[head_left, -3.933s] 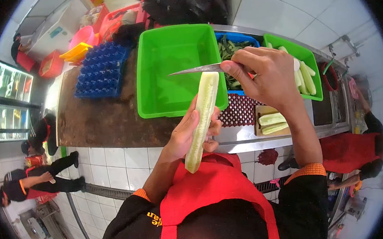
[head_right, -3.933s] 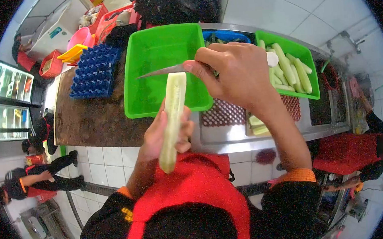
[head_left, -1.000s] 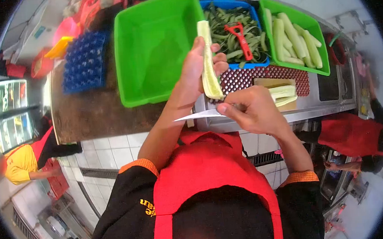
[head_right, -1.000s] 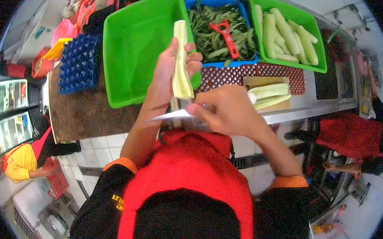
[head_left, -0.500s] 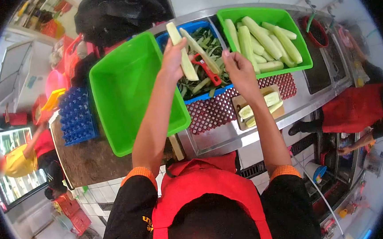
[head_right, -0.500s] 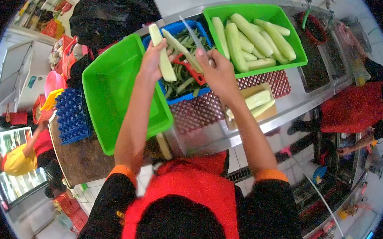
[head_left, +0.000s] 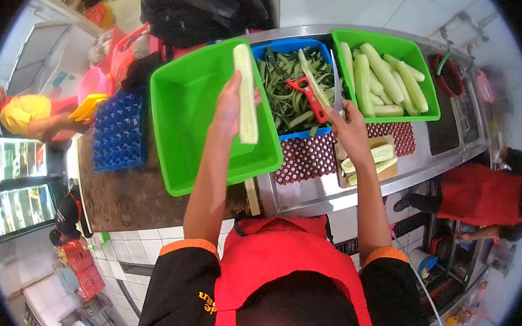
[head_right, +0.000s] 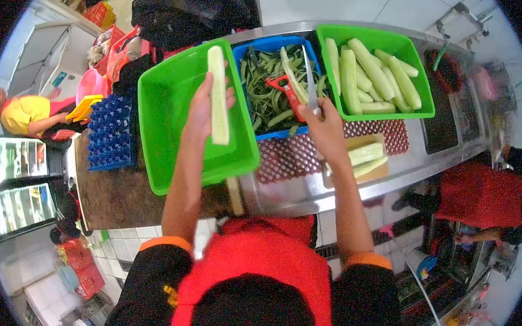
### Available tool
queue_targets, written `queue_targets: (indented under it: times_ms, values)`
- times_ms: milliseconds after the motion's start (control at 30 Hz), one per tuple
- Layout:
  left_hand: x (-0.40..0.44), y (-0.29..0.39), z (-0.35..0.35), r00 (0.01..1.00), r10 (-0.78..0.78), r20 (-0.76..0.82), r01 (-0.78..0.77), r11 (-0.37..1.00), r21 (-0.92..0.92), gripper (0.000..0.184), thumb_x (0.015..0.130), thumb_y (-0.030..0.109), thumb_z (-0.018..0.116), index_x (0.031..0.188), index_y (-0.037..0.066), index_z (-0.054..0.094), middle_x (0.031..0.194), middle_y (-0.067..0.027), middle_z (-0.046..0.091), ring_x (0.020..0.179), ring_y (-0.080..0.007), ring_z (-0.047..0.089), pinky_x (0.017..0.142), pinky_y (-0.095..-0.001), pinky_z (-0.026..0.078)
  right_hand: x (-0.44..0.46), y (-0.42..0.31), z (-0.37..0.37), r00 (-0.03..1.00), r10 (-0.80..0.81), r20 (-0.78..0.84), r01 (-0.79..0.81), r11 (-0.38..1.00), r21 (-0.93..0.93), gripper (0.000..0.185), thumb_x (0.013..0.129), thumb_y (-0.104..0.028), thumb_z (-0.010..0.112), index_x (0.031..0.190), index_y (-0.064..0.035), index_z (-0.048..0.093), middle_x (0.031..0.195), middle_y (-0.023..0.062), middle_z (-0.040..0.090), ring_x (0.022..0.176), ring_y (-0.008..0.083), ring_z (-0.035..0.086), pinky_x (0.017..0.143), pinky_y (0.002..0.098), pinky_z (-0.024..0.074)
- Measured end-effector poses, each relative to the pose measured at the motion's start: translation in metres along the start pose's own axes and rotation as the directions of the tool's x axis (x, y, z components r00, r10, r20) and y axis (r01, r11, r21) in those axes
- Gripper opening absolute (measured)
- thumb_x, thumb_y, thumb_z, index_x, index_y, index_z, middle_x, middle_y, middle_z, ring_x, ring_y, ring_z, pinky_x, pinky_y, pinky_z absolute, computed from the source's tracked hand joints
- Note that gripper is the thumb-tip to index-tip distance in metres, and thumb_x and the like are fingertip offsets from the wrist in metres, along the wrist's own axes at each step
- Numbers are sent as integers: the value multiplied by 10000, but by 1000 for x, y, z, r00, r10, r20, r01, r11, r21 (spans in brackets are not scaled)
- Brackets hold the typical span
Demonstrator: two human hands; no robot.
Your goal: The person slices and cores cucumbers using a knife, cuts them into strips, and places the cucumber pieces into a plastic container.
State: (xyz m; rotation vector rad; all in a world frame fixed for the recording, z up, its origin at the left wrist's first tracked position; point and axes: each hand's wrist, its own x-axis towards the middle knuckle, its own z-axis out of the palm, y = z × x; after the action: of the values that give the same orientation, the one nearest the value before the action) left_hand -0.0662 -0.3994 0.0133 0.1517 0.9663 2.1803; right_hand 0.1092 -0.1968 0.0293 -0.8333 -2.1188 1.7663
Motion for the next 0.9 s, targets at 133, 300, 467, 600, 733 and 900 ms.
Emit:
queue_targets:
  times_ms: [133, 300, 467, 600, 733, 900]
  values:
    - [-27, 5, -43, 889, 8, -458, 144, 944, 297, 424, 969, 302, 484, 1267, 5, 436, 904, -92, 517, 737, -176, 519, 646, -324, 480, -20, 6, -12, 996, 93, -14, -92, 991, 93, 293, 872, -251, 668, 977, 10, 587, 698, -13, 517, 595, 54, 453, 500, 227, 351]
    - [-36, -15, -84, 905, -2, -425, 124, 958, 260, 402, 943, 138, 478, 1305, -21, 407, 985, -118, 534, 814, -220, 542, 709, -385, 493, -47, 20, -17, 990, 135, -28, -130, 982, 136, 191, 900, -184, 633, 973, -29, 549, 697, -16, 496, 541, 66, 470, 490, 218, 375]
    - [-38, -24, -87, 953, -1, -303, 66, 977, 204, 490, 872, -51, 451, 1356, -40, 376, 1196, -172, 524, 1068, -277, 531, 914, -412, 464, -81, 15, -19, 982, 186, -43, -176, 968, 180, 180, 907, -179, 615, 986, -23, 572, 700, -13, 528, 568, 63, 464, 498, 221, 370]
    - [-25, -41, -102, 977, -15, -212, 73, 961, 266, 634, 820, -49, 491, 1421, -33, 292, 1233, -197, 505, 1107, -292, 511, 941, -400, 452, -101, 7, -32, 960, 262, -100, -243, 956, 166, 159, 904, -199, 622, 940, -66, 541, 733, -9, 490, 571, 77, 483, 517, 227, 390]
    - [-16, -49, -110, 850, 457, -261, 220, 142, 965, 643, 797, 90, 608, 1393, -1, 384, 1322, -253, 456, 1248, -370, 424, 1114, -450, 262, -114, 20, -69, 939, 211, -273, -182, 975, 128, 170, 893, -195, 627, 938, -52, 547, 744, 6, 507, 604, 89, 492, 550, 245, 398]
    - [-56, -43, 19, 889, 437, -134, -178, 602, 778, 416, 868, 119, 616, 1247, -23, 516, 1132, -181, 597, 1074, -274, 568, 953, -378, 438, -120, 77, -134, 813, 204, -546, -191, 978, 82, 200, 883, -142, 587, 1002, 8, 531, 740, 43, 526, 632, 134, 534, 580, 281, 449]
